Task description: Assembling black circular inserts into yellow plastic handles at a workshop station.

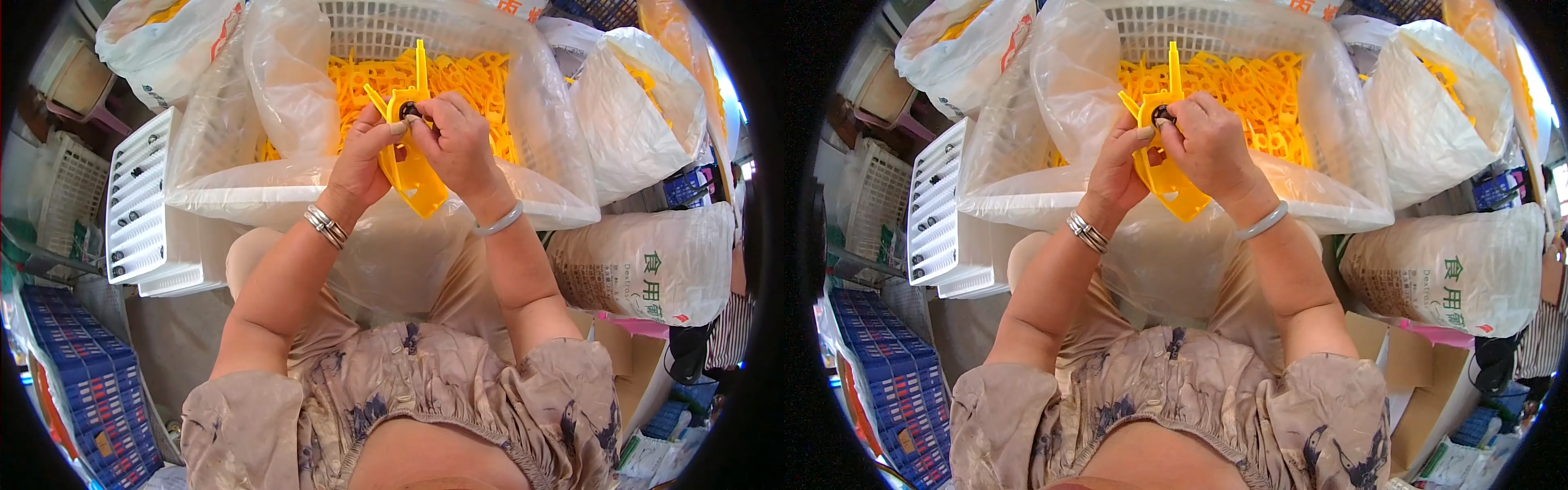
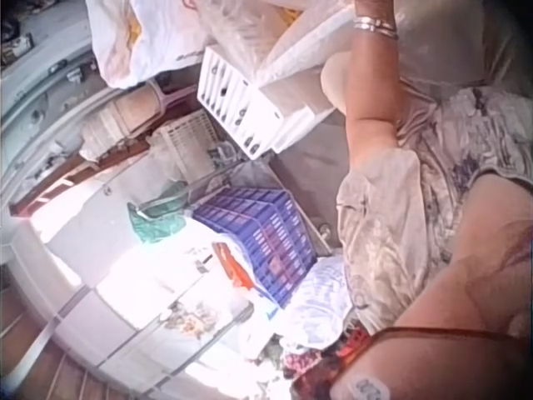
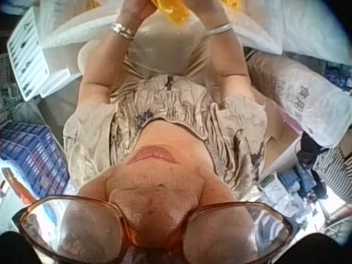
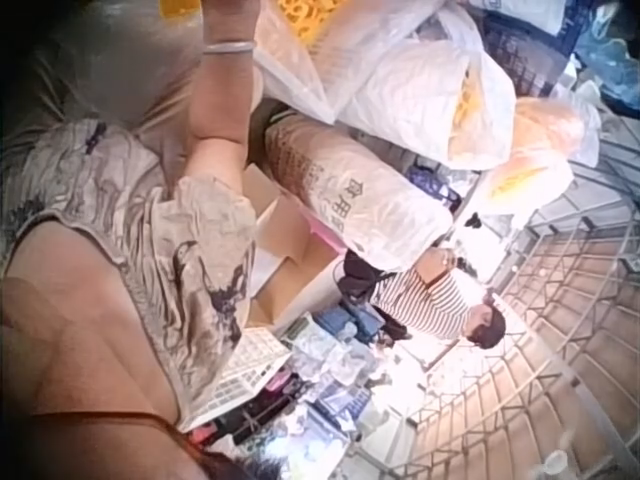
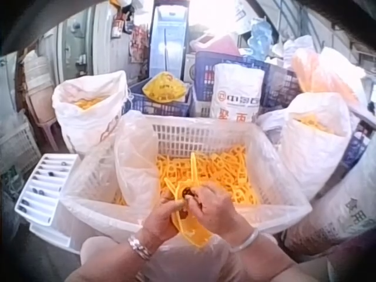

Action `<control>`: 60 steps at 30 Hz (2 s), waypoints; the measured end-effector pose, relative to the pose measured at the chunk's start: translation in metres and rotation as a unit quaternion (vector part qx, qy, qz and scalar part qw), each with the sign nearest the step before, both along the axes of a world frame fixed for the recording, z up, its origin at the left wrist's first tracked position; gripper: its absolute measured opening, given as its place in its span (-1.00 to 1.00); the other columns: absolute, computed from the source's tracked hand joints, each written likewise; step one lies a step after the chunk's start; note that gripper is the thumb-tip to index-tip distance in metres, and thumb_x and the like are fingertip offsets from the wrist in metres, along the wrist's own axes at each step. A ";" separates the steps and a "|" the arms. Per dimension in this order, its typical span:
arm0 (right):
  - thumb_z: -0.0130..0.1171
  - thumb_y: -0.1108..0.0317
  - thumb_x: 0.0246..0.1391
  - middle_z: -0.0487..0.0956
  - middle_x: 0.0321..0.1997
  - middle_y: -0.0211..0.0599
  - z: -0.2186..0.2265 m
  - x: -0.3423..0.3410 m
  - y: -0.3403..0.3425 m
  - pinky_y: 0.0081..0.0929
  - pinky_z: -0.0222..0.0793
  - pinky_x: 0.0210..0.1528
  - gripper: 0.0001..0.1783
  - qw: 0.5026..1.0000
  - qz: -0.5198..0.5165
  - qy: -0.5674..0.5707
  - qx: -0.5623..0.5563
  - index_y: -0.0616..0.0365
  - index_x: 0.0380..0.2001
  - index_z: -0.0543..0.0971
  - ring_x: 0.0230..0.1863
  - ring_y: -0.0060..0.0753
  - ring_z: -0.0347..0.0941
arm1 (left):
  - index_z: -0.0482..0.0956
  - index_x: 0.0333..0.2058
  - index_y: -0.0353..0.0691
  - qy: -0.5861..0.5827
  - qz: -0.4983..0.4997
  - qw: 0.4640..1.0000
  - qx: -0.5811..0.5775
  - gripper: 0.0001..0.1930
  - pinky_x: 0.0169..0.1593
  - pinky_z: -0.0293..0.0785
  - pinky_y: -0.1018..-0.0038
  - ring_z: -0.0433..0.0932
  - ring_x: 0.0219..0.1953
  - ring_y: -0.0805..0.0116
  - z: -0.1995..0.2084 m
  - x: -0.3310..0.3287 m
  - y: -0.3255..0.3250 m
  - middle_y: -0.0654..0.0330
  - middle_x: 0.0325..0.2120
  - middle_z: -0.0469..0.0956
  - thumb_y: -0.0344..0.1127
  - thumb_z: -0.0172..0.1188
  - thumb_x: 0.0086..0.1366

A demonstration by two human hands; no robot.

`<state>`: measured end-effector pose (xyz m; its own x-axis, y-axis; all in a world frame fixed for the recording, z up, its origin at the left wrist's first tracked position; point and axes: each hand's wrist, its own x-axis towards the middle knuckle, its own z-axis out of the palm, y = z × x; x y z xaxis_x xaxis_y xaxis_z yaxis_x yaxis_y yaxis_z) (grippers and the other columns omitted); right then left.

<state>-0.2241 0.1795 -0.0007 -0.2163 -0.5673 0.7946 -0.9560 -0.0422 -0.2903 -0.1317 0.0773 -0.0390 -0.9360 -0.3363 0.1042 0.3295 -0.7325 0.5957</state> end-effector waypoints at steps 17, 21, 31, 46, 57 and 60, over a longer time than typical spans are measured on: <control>0.14 0.58 -0.23 0.43 -0.55 -0.16 0.001 0.013 0.000 -0.44 0.32 -0.53 -0.87 0.999 -0.012 -0.052 0.000 0.27 -0.49 0.46 -0.55 -0.21 0.39 | 0.40 -0.20 -0.34 -0.012 0.191 0.971 -0.142 -0.76 -0.16 0.37 0.62 0.44 -0.29 0.54 0.005 0.002 0.012 0.24 -0.31 0.48 -0.56 0.00 0.11; 0.14 0.57 -0.22 0.43 -0.55 -0.18 0.007 0.019 0.001 -0.44 0.30 -0.55 -0.88 0.999 -0.044 -0.001 0.017 0.26 -0.51 0.45 -0.56 -0.23 0.38 | 0.37 -0.17 -0.35 -0.011 0.215 0.962 -0.166 -0.75 -0.16 0.37 0.62 0.44 -0.28 0.54 0.009 0.005 0.018 0.24 -0.29 0.46 -0.55 -0.02 0.12; 0.13 0.59 -0.23 0.44 -0.56 -0.25 0.015 0.019 0.009 -0.57 0.30 -0.55 -0.89 0.995 -0.020 -0.101 -0.012 0.28 -0.51 0.47 -0.58 -0.43 0.39 | 0.33 -0.12 -0.35 0.014 0.241 0.945 -0.222 -0.72 -0.14 0.34 0.63 0.40 -0.24 0.56 0.013 0.007 0.022 0.24 -0.26 0.44 -0.54 -0.05 0.15; 0.14 0.60 -0.25 0.43 -0.56 -0.22 0.013 0.021 0.007 -0.54 0.28 -0.58 -0.88 0.998 -0.064 -0.028 -0.002 0.27 -0.52 0.45 -0.60 -0.37 0.37 | 0.32 -0.08 -0.37 -0.006 0.279 0.915 -0.292 -0.67 -0.08 0.34 0.60 0.40 -0.19 0.52 0.012 0.006 0.024 0.20 -0.22 0.42 -0.58 -0.03 0.12; 0.12 0.58 -0.22 0.42 -0.59 -0.22 0.014 0.018 0.007 -0.46 0.26 -0.55 -0.92 0.998 -0.042 -0.049 0.023 0.27 -0.54 0.45 -0.57 -0.30 0.35 | 0.35 -0.18 -0.37 0.003 0.260 0.931 -0.257 -0.75 -0.14 0.36 0.63 0.41 -0.26 0.55 0.015 0.007 0.020 0.24 -0.30 0.44 -0.57 0.00 0.12; 0.13 0.55 -0.21 0.42 -0.58 -0.20 0.012 0.016 0.007 -0.38 0.28 -0.53 -0.92 0.998 -0.040 -0.049 0.029 0.25 -0.54 0.45 -0.54 -0.21 0.36 | 0.35 -0.18 -0.36 0.002 0.248 0.936 -0.249 -0.76 -0.15 0.36 0.63 0.42 -0.26 0.54 0.015 0.005 0.019 0.24 -0.31 0.44 -0.57 0.00 0.12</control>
<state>-0.2078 0.1867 0.0109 -0.3382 -0.5897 0.7334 -0.9222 0.0525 -0.3831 -0.1263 0.0963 -0.0243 -0.6769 -0.6381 0.3668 0.5587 -0.1211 0.8205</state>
